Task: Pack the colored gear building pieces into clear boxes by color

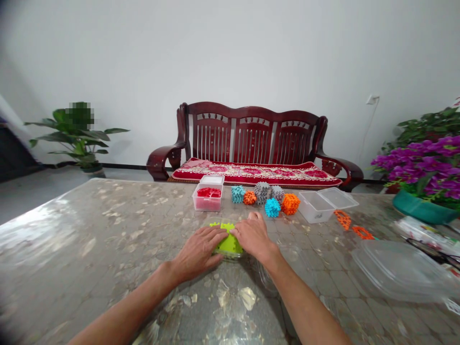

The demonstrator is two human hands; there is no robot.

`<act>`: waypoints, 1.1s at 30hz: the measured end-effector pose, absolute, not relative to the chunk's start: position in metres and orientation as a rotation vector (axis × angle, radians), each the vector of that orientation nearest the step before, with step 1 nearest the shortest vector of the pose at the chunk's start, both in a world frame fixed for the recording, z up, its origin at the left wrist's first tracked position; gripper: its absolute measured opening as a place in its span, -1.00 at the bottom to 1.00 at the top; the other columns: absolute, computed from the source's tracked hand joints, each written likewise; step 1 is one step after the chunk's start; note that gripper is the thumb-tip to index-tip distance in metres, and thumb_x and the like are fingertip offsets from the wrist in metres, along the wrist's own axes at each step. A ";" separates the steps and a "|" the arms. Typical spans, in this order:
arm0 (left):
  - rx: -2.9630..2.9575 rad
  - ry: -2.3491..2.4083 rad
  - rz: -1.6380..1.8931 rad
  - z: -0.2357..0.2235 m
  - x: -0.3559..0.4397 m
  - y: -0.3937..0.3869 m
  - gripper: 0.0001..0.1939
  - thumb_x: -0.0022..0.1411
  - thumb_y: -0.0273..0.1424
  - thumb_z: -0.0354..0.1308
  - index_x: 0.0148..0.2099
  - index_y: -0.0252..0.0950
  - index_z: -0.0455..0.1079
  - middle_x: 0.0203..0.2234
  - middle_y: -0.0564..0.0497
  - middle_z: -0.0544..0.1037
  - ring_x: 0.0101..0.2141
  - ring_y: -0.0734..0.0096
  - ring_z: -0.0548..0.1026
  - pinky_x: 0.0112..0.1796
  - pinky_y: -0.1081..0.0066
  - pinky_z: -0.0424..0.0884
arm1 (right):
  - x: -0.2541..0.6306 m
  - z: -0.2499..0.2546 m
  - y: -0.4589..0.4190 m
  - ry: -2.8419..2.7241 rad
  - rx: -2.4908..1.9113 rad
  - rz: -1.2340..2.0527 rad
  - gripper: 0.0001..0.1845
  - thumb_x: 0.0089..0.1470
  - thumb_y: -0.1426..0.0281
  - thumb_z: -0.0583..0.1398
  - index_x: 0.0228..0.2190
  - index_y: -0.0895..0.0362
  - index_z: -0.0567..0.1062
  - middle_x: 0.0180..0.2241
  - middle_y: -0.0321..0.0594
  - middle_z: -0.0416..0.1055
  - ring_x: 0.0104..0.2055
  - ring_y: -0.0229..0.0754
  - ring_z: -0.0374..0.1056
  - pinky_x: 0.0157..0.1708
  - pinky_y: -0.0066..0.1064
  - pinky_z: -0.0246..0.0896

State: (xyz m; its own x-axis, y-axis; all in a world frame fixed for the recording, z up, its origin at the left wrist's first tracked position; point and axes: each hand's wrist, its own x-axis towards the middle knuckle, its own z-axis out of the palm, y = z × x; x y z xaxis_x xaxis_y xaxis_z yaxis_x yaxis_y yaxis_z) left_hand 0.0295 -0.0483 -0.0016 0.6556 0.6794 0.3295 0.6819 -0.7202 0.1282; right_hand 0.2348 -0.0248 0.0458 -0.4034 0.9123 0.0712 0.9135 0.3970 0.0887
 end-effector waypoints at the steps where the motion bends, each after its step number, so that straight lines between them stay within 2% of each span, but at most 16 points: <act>1: -2.850 -1.172 -0.562 -0.001 0.030 -0.048 -0.57 0.32 -0.30 0.19 0.20 -0.25 0.29 0.13 -0.09 0.50 0.18 0.07 0.38 0.19 0.11 0.26 | 0.236 0.046 -0.024 -2.622 -1.716 -0.156 -0.59 0.36 0.25 0.02 -0.30 0.04 0.64 -0.22 -0.16 0.62 -0.11 -0.02 0.32 -0.08 -0.19 -0.08; 4: -2.852 -1.155 -0.564 -0.001 0.030 -0.048 -0.58 0.31 -0.31 0.20 0.17 -0.24 0.30 0.12 -0.09 0.50 0.17 0.07 0.39 0.17 0.11 0.28 | 0.241 0.050 -0.025 -2.561 -1.739 -0.155 -0.61 0.36 0.28 0.02 -0.30 0.05 0.63 -0.22 -0.19 0.62 -0.14 -0.06 0.32 -0.13 -0.21 -0.08; 10: -2.863 -1.122 -0.532 0.001 0.030 -0.047 -0.55 0.30 -0.32 0.22 0.20 -0.22 0.28 0.12 -0.05 0.51 0.17 0.05 0.39 0.16 0.10 0.29 | 0.238 0.051 -0.037 -2.452 -1.561 -0.135 -0.78 0.26 0.23 0.18 -0.30 -0.07 0.65 -0.25 -0.30 0.61 -0.11 -0.06 0.28 -0.12 -0.22 -0.07; 15: -2.867 -1.081 -0.487 0.002 0.028 -0.045 -0.54 0.33 -0.29 0.19 0.23 -0.22 0.27 0.15 -0.06 0.49 0.18 0.04 0.39 0.17 0.08 0.28 | 0.232 0.044 -0.038 -2.505 -1.575 -0.062 -0.81 0.23 0.25 0.21 -0.31 -0.05 0.65 -0.26 -0.27 0.59 -0.13 -0.07 0.28 -0.18 -0.24 -0.04; 26: -2.920 -1.134 -0.384 0.009 0.026 -0.044 -0.50 0.36 -0.24 0.18 0.28 -0.17 0.24 0.24 -0.08 0.42 0.24 0.05 0.35 0.22 0.04 0.25 | 0.229 0.044 -0.034 -2.449 -1.632 0.044 -0.81 0.20 0.29 0.21 -0.37 0.00 0.64 -0.28 -0.27 0.58 -0.16 -0.12 0.33 -0.21 -0.32 -0.02; 33: -2.901 -1.237 -0.543 0.018 0.000 -0.046 -0.63 0.42 -0.32 0.10 0.23 -0.13 0.33 0.28 -0.04 0.37 0.29 0.16 0.29 0.28 0.01 0.17 | 0.244 0.049 -0.033 -2.366 -1.697 0.086 -0.72 0.27 0.35 0.11 -0.22 -0.04 0.65 -0.17 -0.31 0.60 -0.09 -0.13 0.36 -0.13 -0.31 0.01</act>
